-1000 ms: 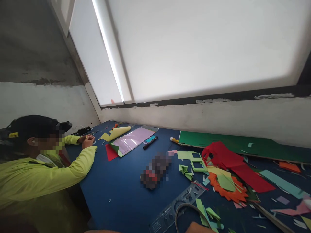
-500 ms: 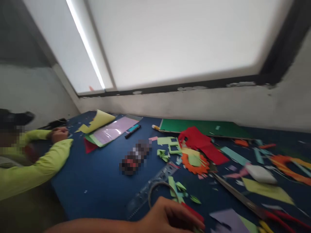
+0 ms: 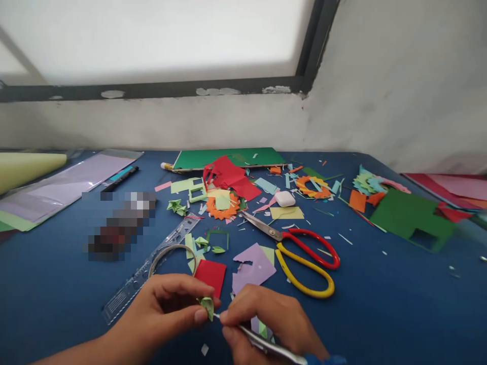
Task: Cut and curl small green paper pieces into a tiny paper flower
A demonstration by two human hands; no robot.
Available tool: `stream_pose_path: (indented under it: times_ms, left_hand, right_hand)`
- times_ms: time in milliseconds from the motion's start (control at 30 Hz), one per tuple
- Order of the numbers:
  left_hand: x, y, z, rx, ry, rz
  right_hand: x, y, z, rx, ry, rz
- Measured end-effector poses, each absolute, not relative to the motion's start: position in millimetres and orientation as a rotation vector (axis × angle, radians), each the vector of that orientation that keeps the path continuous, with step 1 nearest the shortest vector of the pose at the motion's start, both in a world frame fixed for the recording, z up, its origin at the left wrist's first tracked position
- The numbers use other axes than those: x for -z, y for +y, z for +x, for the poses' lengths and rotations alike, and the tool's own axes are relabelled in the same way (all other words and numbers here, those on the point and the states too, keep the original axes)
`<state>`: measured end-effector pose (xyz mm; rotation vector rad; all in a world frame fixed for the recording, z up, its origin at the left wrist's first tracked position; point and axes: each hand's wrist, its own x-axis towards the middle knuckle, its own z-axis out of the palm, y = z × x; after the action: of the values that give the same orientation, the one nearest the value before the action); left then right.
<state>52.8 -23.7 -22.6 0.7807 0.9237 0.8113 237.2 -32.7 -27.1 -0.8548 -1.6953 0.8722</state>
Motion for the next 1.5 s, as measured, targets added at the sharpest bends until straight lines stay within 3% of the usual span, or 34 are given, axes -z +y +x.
stream_pose_path:
  times_ms: [333, 633, 1033, 1167, 1367, 1500]
  left_hand:
    - [28, -27, 52, -0.78, 1.022, 1.028]
    - [25, -25, 51, -0.808, 1.017, 1.147]
    - [23, -27, 50, -0.811, 1.032, 1.259]
    - [24, -26, 52, -0.793, 1.077, 1.147]
    - [23, -22, 55, -0.779, 1.114, 0.935]
    - [21, -22, 54, -0.799, 1.103, 0.903]
  right_hand:
    - [30, -24, 248, -0.788, -2.003, -0.819]
    - [30, -29, 248, -1.616, -1.478, -1.078]
    - [38, -24, 242, -2.002, -0.978, -0.977]
    - [37, -26, 244, -1.695, -1.326, -1.071]
    - [34, -23, 246, -0.461, -2.141, -0.66]
    - [32, -22, 244, -0.415, -2.072, -0.656]
